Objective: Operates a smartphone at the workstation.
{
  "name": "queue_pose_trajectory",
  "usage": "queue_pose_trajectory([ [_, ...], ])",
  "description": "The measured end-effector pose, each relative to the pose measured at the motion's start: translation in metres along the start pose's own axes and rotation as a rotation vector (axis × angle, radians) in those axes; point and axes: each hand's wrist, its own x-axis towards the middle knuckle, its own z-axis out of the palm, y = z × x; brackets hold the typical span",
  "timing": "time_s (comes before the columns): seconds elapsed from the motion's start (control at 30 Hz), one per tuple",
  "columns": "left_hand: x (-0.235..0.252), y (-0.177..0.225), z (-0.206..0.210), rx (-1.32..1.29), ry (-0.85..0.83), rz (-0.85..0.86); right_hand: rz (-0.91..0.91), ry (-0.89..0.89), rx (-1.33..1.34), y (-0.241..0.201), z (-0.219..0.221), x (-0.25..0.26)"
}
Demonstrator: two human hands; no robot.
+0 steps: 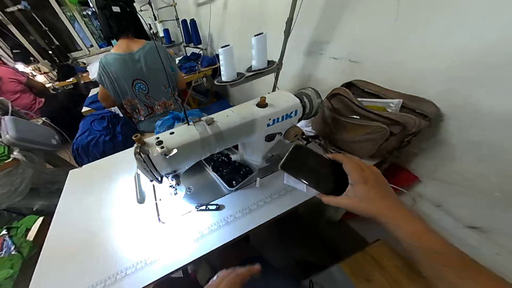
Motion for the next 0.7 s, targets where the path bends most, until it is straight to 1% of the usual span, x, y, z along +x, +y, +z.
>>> queue_pose_trajectory([
  [0.07, 0.034, -0.008, 0.01, -0.011, -0.008, 0.02, 0.099, 0.072, 0.098, -0.02, -0.004, -0.011],
  [0.13, 0.07, -0.019, 0.024, -0.1, 0.002, 0.022, 0.16, 0.157, 0.177, -0.04, -0.002, -0.022],
  [0.23, 0.114, -0.021, 0.046, -0.356, 0.005, -0.072, 0.237, 0.185, 0.257, -0.065, 0.006, -0.038],
  [0.3, 0.131, -0.017, 0.057, -0.541, 0.009, -0.098, 0.246, 0.175, 0.264, -0.077, 0.014, -0.046],
  [0.4, 0.137, -0.02, 0.067, -0.818, 0.015, -0.111, 0.236, 0.129, 0.259, -0.085, 0.021, -0.056],
  [0.53, 0.128, -0.03, 0.076, -1.091, 0.033, -0.149, 0.228, 0.073, 0.33, -0.094, 0.026, -0.065],
  [0.63, 0.123, -0.037, 0.079, -1.246, 0.095, -0.112, 0.214, -0.021, 0.471, -0.101, 0.029, -0.069],
  [0.7, 0.119, -0.041, 0.077, -1.265, 0.138, -0.08, 0.213, -0.086, 0.547, -0.104, 0.032, -0.071],
])
